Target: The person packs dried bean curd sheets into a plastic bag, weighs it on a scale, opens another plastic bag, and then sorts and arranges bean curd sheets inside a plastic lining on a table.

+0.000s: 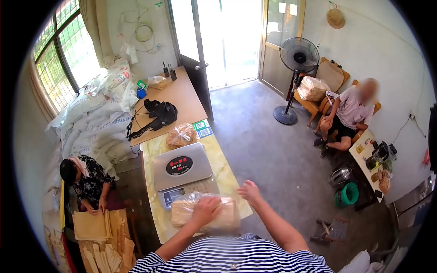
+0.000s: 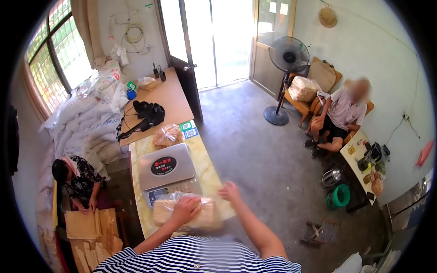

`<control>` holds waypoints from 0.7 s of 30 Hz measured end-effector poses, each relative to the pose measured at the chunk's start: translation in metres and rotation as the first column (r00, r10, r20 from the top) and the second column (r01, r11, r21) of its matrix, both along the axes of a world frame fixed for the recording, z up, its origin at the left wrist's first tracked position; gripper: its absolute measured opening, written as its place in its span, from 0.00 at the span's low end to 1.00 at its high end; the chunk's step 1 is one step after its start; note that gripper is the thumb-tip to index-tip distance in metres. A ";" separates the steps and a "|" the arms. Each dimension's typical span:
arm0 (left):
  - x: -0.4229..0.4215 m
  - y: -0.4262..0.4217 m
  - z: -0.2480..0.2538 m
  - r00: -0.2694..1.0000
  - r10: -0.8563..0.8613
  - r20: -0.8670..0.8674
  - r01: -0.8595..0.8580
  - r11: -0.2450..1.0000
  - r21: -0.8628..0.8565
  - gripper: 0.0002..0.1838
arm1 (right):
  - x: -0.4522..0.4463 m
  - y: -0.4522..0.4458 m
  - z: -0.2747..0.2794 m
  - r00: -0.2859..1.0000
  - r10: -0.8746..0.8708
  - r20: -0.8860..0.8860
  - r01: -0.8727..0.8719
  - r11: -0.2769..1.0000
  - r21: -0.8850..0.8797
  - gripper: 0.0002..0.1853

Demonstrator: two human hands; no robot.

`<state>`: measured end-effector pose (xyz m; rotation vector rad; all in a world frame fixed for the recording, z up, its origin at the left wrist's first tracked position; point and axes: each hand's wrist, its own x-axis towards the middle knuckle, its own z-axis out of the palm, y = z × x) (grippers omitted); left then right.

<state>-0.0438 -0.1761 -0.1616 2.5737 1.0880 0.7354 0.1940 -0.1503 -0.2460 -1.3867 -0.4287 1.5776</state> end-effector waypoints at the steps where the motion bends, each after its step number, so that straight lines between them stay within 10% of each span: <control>1: 0.001 0.000 0.000 1.000 -0.006 -0.003 0.006 1.000 0.005 0.14 | 0.001 -0.002 0.000 1.000 -0.006 -0.001 0.006 1.000 -0.002 0.27; 21: 0.001 -0.002 -0.005 1.000 0.002 -0.023 -0.003 1.000 -0.022 0.15 | 0.116 0.084 0.086 0.924 -0.375 0.072 0.354 0.911 0.210 0.32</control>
